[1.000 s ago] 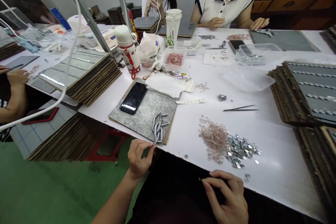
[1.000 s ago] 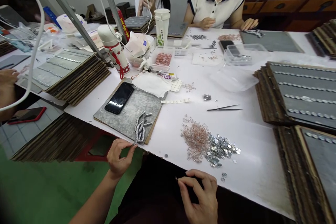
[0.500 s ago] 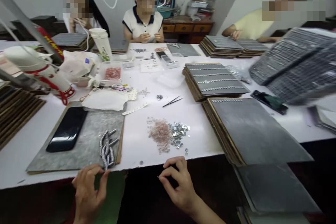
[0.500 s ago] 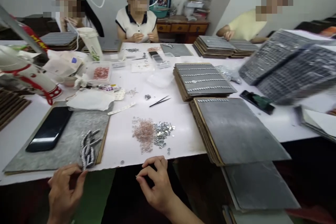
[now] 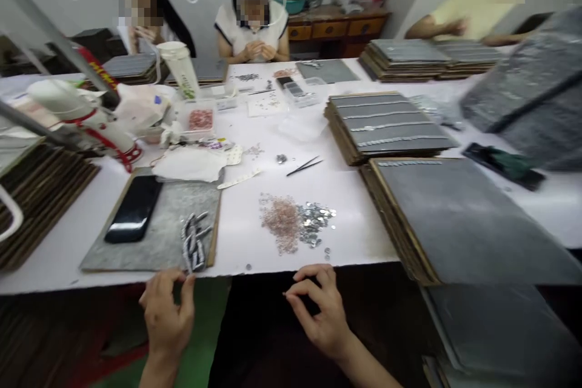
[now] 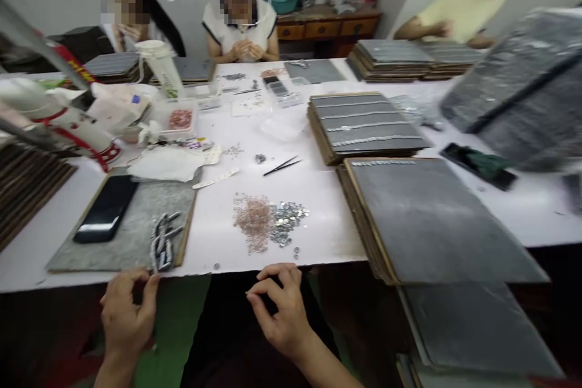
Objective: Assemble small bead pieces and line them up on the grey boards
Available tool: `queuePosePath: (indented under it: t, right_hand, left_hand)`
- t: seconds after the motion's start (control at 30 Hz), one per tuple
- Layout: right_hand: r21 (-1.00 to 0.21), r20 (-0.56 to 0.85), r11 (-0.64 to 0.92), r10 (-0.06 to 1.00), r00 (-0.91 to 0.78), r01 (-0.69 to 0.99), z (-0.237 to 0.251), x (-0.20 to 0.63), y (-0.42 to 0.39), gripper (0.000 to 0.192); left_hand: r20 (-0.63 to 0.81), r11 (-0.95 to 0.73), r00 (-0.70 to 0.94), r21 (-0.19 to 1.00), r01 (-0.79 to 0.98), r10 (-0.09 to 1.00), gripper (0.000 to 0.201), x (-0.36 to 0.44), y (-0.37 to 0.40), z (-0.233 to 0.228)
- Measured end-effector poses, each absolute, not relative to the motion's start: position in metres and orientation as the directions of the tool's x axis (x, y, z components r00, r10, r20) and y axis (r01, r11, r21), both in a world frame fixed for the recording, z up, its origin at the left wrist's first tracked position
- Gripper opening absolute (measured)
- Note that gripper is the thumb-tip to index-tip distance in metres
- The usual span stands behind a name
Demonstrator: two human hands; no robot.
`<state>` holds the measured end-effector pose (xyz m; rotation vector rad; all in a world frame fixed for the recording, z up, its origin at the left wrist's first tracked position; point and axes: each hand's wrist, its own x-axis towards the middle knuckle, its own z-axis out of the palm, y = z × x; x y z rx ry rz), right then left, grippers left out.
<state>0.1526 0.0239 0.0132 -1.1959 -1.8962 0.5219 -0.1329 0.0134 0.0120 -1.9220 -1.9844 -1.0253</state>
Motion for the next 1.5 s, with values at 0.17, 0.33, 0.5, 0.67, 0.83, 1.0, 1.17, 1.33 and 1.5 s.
queuePosePath:
  t: [0.17,0.33,0.5,0.67,0.83,1.0,1.17,1.33,1.5]
  right_hand:
    - [-0.669,0.470,0.507,0.855,-0.219,0.543,0.000,0.161,0.028,0.008]
    - [-0.648,0.502,0.538,0.834,-0.229,0.540,0.002,0.163,0.031,0.007]
    - [-0.633,0.524,0.537,0.827,-0.201,0.559,0.008,0.165,0.030,0.006]
    - [-0.652,0.505,0.502,0.847,-0.168,0.568,0.009,0.167,0.025,0.008]
    - [-0.671,0.482,0.484,0.861,-0.165,0.561,0.012,0.161,0.024,0.010]
    - [-0.694,0.453,0.488,0.867,-0.206,0.529,0.015,0.152,0.023,0.011]
    - [-0.715,0.389,0.467,0.884,-0.259,0.520,0.012,0.148,0.019,0.013]
    - [-0.716,0.365,0.442,0.897,-0.250,0.541,0.008,0.149,0.019,0.011]
    - [-0.703,0.378,0.446,0.894,-0.240,0.554,0.008,0.148,0.021,0.010]
  left_hand:
    - [0.734,-0.249,-0.183,0.437,0.864,0.654,0.016,-0.110,0.009,0.024]
    - [0.356,-0.246,-0.303,0.906,0.346,0.884,0.011,-0.051,-0.001,0.022]
    - [-0.392,0.365,-0.020,0.872,-0.327,0.920,0.011,0.009,-0.017,0.011]
    - [-0.475,0.447,0.040,0.792,-0.416,0.879,0.015,0.015,-0.019,0.006]
    - [-0.467,0.408,-0.009,0.782,-0.470,0.884,0.014,0.000,-0.010,0.004]
    - [-0.490,0.432,0.029,0.737,-0.520,0.871,0.019,-0.004,-0.007,0.006]
    - [-0.497,0.424,0.015,0.724,-0.544,0.868,0.017,-0.005,-0.008,0.008]
    - [-0.485,0.432,0.036,0.740,-0.515,0.874,0.016,-0.006,-0.007,0.008]
    - [-0.477,0.431,0.028,0.766,-0.477,0.879,0.014,-0.007,-0.008,0.006]
